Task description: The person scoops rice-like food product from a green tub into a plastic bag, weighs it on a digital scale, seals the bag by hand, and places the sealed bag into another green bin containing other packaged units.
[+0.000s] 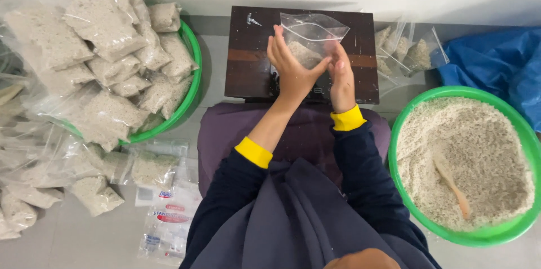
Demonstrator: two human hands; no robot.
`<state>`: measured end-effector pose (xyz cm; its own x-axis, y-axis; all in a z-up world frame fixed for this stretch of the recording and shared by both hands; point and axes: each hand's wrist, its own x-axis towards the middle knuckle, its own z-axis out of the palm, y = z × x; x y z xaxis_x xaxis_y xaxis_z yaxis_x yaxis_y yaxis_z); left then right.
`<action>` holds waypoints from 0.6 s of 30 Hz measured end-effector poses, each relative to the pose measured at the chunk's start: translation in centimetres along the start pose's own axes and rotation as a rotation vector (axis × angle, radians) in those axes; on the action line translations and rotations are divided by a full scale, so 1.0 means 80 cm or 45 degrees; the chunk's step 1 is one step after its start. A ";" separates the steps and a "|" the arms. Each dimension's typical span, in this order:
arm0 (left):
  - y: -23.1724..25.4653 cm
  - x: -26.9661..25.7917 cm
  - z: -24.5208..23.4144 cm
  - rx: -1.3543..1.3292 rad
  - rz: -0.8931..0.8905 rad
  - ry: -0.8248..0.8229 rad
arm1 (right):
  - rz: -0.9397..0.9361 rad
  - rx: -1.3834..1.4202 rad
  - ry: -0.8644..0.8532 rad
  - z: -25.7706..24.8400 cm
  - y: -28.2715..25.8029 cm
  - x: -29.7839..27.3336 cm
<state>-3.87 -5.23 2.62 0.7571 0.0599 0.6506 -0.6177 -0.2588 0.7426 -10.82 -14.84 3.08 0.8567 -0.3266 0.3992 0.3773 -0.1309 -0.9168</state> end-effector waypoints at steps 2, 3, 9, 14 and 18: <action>-0.001 0.000 0.014 0.033 -0.010 0.055 | -0.006 0.002 0.000 -0.005 0.005 -0.005; -0.002 0.002 0.021 0.064 -0.004 0.103 | -0.023 0.011 0.011 -0.007 0.007 -0.007; 0.025 -0.011 0.020 -0.062 0.035 -0.212 | -0.055 -0.055 0.104 -0.041 0.011 -0.019; 0.049 -0.038 0.077 -0.168 0.238 -0.034 | -0.199 -0.025 0.306 -0.085 0.031 -0.054; 0.096 -0.068 0.106 -0.367 0.180 -0.251 | -0.288 -0.129 0.411 -0.116 -0.042 -0.075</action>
<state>-10.95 -15.68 3.46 0.6692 -0.1509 0.7276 -0.7322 0.0325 0.6803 -20.52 -21.16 3.64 0.5955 -0.5537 0.5820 0.4935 -0.3195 -0.8089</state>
